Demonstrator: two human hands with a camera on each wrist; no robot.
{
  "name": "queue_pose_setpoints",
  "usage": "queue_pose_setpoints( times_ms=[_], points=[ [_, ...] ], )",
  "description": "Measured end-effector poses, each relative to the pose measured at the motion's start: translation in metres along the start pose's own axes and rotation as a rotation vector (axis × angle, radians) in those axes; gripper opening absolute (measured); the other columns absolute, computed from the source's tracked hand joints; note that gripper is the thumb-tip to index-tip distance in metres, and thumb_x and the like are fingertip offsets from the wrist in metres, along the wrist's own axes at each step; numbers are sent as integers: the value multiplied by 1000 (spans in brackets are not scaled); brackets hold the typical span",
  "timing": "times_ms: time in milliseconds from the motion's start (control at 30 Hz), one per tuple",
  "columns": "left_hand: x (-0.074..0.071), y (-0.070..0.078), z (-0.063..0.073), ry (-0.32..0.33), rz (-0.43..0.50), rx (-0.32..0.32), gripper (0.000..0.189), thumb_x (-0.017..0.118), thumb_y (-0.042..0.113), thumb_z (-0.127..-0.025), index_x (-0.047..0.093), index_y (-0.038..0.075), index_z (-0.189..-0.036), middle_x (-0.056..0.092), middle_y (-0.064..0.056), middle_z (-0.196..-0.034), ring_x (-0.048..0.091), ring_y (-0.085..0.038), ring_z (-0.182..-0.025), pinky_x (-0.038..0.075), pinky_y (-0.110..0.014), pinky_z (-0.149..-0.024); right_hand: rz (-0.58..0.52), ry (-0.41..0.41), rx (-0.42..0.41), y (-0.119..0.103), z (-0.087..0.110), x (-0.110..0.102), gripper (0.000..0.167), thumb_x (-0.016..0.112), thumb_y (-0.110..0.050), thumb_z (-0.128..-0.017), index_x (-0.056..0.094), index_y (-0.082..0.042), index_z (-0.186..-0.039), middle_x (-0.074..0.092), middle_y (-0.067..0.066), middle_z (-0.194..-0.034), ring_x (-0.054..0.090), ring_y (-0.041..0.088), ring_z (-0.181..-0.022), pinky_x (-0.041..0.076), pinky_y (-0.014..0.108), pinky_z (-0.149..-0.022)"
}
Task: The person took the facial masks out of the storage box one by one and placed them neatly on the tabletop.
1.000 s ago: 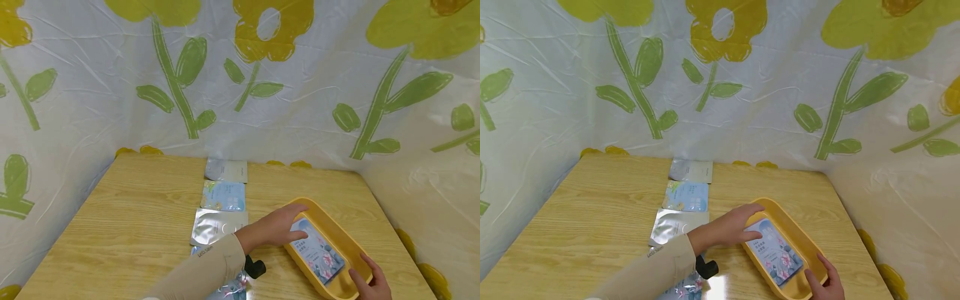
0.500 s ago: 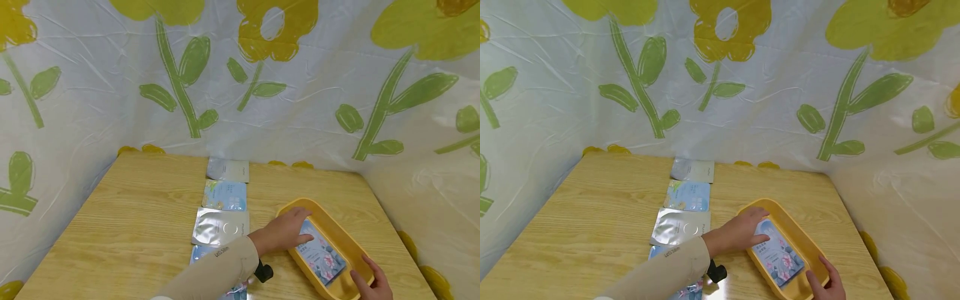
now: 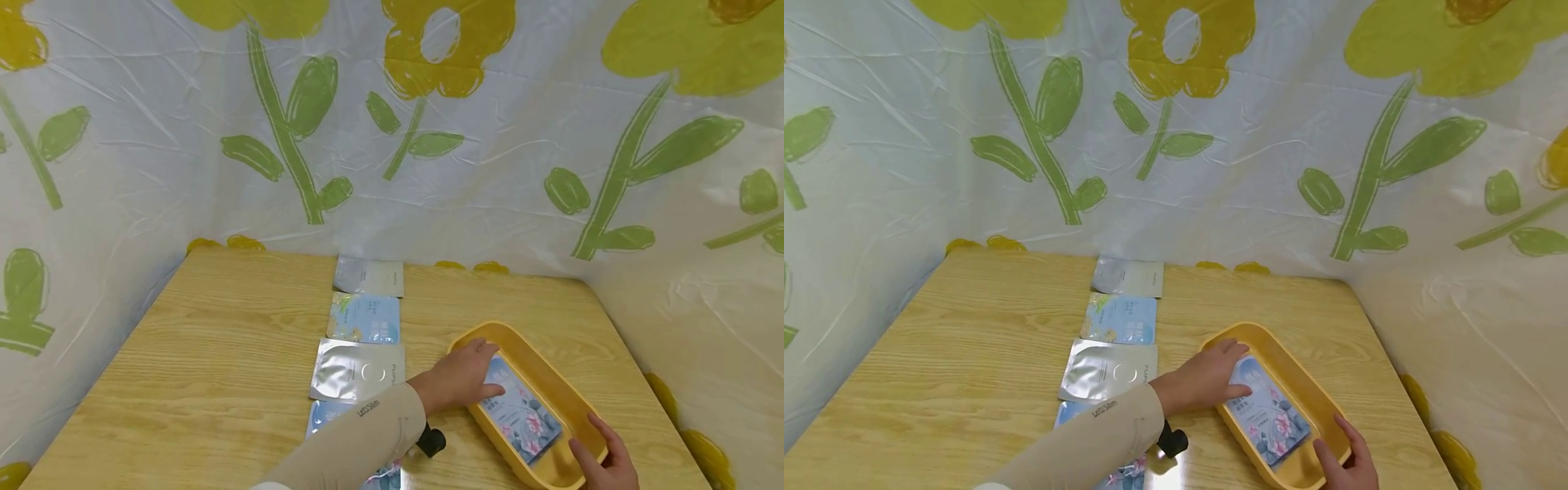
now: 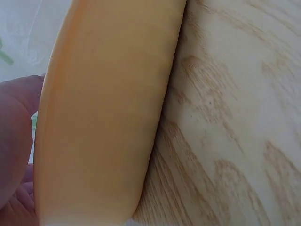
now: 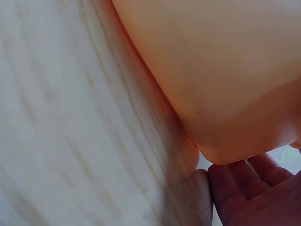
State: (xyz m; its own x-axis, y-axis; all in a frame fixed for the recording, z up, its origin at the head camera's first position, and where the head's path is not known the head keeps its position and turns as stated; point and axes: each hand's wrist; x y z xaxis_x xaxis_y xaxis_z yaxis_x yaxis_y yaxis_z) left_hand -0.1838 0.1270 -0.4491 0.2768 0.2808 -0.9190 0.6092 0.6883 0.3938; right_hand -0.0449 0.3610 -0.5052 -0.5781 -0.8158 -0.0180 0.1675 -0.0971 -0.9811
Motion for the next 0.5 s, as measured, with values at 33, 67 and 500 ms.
queue_pose_setpoints(
  times_ms=[33, 67, 500],
  points=[
    [0, 1, -1, -6, 6, -11, 73, 63, 54, -95, 39, 17, -152, 38, -1, -155, 44, -11, -135, 42, -23, -102, -6, -3, -8, 0, 0, 0, 50, 70, 4, -90, 64, -37, -118, 62, -19, -91, 64, 5, -70, 56, 25, -54],
    [-1, 1, -1, -12, 9, -22, 73, 63, 55, -94, 39, 17, -152, 38, 0, -154, 44, -11, -135, 42, -23, -102, -6, -5, -16, -1, 1, 0, 50, 70, 4, -90, 64, -37, -117, 62, -19, -91, 64, 4, -71, 55, 25, -54],
    [2, 11, -9, -106, -138, -119, 70, 65, 60, -90, 48, 15, -141, 54, -1, -123, 55, -9, -101, 48, -21, -81, -64, -49, -64, 0, 5, 0, 53, 66, 9, -90, 67, -35, -118, 62, -18, -92, 64, 4, -73, 56, 27, -53]
  ],
)
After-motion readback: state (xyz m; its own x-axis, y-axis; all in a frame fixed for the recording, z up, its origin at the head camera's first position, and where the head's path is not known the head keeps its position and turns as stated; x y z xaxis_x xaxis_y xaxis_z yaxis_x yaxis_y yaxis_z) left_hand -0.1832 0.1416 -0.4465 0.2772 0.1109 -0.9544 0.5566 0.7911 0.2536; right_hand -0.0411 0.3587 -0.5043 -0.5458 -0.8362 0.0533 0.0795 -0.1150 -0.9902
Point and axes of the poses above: each hand's wrist, its own z-axis away from the middle knuckle, its own x-axis out of the palm, y = z × x
